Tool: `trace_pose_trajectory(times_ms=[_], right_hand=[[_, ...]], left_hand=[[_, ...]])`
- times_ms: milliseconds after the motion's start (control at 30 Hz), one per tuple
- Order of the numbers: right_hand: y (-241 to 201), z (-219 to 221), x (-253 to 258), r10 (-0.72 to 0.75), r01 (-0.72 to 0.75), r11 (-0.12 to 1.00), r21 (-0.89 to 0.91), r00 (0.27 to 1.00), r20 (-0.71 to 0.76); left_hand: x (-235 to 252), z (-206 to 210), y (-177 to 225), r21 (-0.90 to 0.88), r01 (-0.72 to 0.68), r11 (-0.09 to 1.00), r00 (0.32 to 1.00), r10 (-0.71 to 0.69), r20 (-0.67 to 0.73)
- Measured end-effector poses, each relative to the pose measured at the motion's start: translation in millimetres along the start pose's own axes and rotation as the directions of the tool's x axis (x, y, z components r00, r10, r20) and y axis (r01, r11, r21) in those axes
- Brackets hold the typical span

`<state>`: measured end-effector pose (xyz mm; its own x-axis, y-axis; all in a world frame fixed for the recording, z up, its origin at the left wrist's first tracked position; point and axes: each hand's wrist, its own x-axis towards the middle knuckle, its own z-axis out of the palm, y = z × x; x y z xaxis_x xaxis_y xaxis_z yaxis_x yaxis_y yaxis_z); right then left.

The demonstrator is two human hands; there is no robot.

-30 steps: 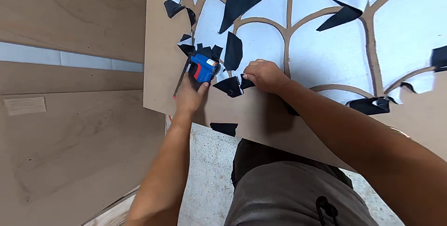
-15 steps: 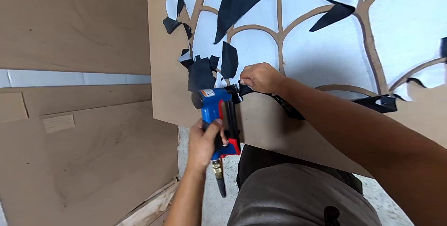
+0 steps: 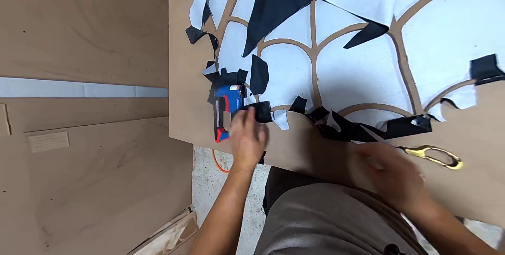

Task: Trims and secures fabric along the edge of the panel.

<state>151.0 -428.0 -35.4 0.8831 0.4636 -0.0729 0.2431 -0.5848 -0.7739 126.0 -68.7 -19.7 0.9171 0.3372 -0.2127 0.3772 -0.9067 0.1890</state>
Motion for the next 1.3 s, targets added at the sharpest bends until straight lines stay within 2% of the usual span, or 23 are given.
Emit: trace_pose_trajectory(times_ms=[67, 133, 233, 333, 400, 467, 600, 700, 833, 900, 967, 1033, 1100, 1133, 1233, 1300], right_hand=[[33, -31, -40, 0.299, -0.319, 0.932, -0.172, 0.945, -0.134], [60, -38, -79, 0.408, -0.431, 0.849, -0.307, 0.902, -0.137], [65, -28, -109, 0.404, -0.406, 0.808, -0.427, 0.909, -0.099], [48, -19, -104, 0.461, -0.469, 0.774, -0.425, 0.878, -0.129], [40, -12, -95, 0.473, -0.491, 0.766, -0.414, 0.868, -0.154], [33, -9, -89, 0.481, -0.493, 0.762, -0.421, 0.865, -0.142], [23, -12, -91, 0.503, -0.459, 0.761, -0.458, 0.864, -0.031], [15, -8, -97, 0.516, -0.461, 0.749, -0.475, 0.856, -0.018], [1, 10, -88, 0.623, -0.585, 0.646, -0.491, 0.775, -0.103], [-3, 12, -86, 0.634, -0.6, 0.648, -0.469, 0.766, -0.104], [-14, 4, -92, 0.686, -0.644, 0.673, -0.364, 0.727, -0.017], [-34, -3, -94, 0.736, -0.723, 0.676, -0.144, 0.652, 0.183], [-57, 6, -86, 0.678, -0.757, 0.645, 0.107, 0.631, 0.376], [-66, 17, -75, 0.629, -0.751, 0.639, 0.167, 0.635, 0.449], [-82, 63, -21, 0.491, -0.683, 0.715, 0.147, 0.641, 0.59], [-82, 94, 14, 0.424, -0.65, 0.741, 0.167, 0.646, 0.635]], left_hand=[[1, 26, 7, 0.039, -0.234, 0.971, 0.972, 0.235, -0.006], [5, 49, 9, 0.061, -0.326, 0.944, 0.945, 0.327, -0.007], [9, 59, 9, 0.055, -0.289, 0.956, 0.956, 0.291, -0.029], [12, 52, 4, 0.024, -0.17, 0.985, 0.985, 0.17, -0.003], [15, 49, -6, 0.018, -0.137, 0.99, 0.991, 0.137, -0.006], [14, 50, -19, 0.029, -0.202, 0.979, 0.978, 0.203, -0.054], [9, 50, -34, 0.002, -0.447, 0.894, 0.887, 0.444, -0.13], [5, 56, -38, -0.076, -0.477, 0.876, 0.873, 0.462, -0.155], [8, 43, -27, -0.13, -0.322, 0.938, 0.946, 0.322, -0.028], [14, 39, -24, -0.094, -0.297, 0.95, 0.946, 0.306, 0.103], [14, 40, -26, -0.07, -0.315, 0.947, 0.937, 0.322, 0.135], [12, 44, -32, -0.094, -0.357, 0.929, 0.93, 0.363, 0.055], [12, 46, -38, -0.121, -0.401, 0.908, 0.914, 0.405, 0.01], [13, 48, -41, -0.124, -0.427, 0.896, 0.903, 0.429, -0.012], [13, 54, -46, -0.127, -0.49, 0.862, 0.871, 0.488, -0.048], [13, 54, -48, -0.124, -0.509, 0.852, 0.861, 0.507, -0.05]])
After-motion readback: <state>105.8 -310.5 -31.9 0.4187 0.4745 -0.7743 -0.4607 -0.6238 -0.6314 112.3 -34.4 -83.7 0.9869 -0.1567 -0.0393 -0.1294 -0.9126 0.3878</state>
